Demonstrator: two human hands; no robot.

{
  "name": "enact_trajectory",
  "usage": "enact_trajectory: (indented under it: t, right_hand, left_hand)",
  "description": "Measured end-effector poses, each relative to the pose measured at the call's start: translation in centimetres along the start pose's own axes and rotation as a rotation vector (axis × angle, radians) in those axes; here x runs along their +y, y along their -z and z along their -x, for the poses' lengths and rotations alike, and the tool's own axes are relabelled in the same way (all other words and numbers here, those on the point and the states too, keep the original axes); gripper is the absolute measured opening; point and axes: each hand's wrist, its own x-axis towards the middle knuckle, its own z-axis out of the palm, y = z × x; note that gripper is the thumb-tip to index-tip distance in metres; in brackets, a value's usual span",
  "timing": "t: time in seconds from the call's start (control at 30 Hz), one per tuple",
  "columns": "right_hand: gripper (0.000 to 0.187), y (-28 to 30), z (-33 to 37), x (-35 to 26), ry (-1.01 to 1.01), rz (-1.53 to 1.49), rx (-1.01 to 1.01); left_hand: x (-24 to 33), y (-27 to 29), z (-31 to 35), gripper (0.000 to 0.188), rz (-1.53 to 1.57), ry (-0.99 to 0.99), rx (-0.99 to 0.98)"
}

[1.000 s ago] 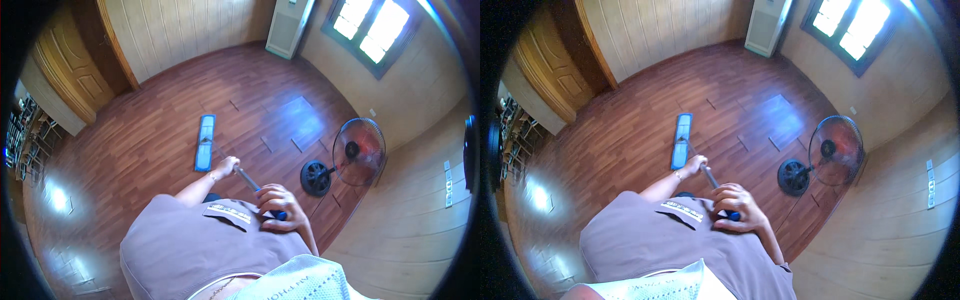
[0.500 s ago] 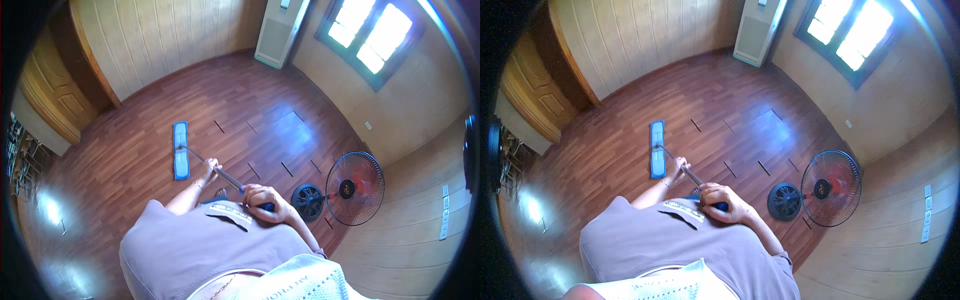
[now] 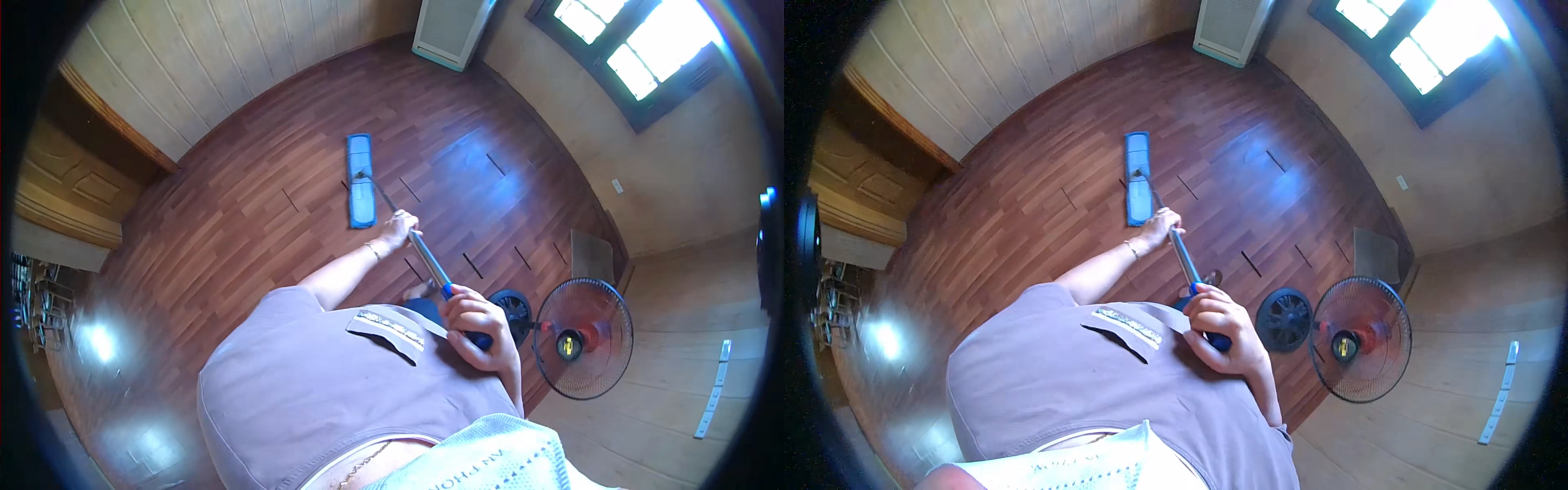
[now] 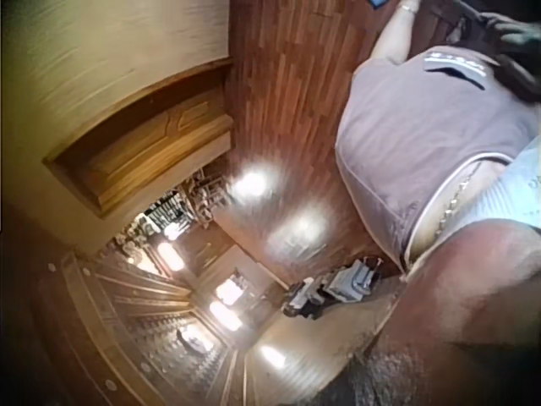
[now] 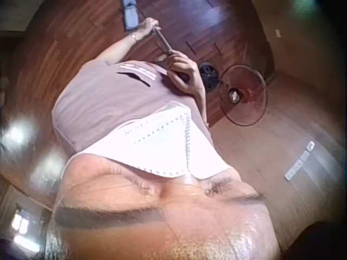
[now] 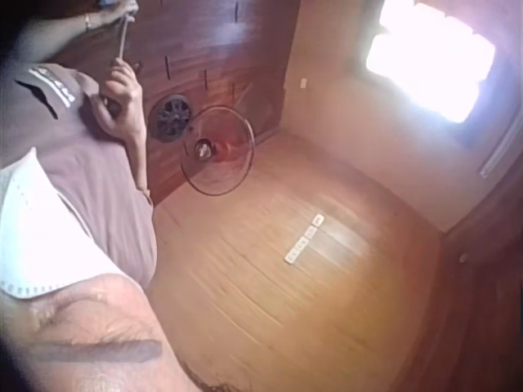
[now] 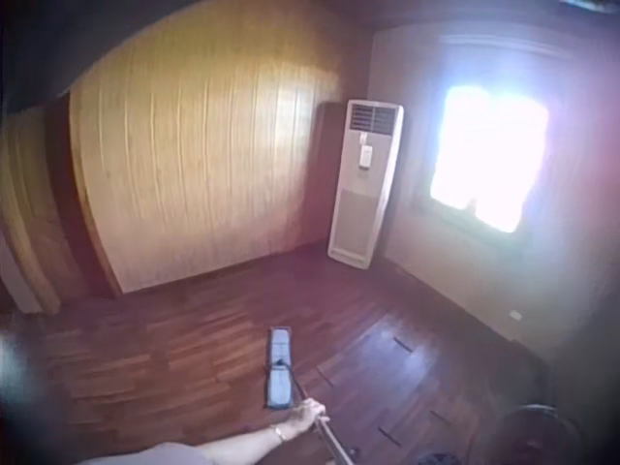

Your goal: The recorder is using a flat mop to clean a wooden floor in a large room.

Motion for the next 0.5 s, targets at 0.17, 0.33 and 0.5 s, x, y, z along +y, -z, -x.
enact_trajectory:
  t: [0.17, 0.33, 0.5]
  right_hand:
    - [0.017, 4.4, -0.6, 1.5, 0.008, 0.019, 0.006]
    - [0.025, 9.2, -4.2, 8.2, 0.162, -0.228, 0.160]
    - [0.025, 14.1, -7.8, 15.0, 0.180, -0.339, 0.148]
  left_hand:
    - [-0.3, -4.6, -4.8, 0.022, -0.043, -0.014, -0.175]
    - [-1.6, -5.1, -11.4, 0.030, -0.006, 0.007, -0.171]
    - [-4.9, -5.2, -16.7, 0.029, -0.039, 0.154, -0.197]
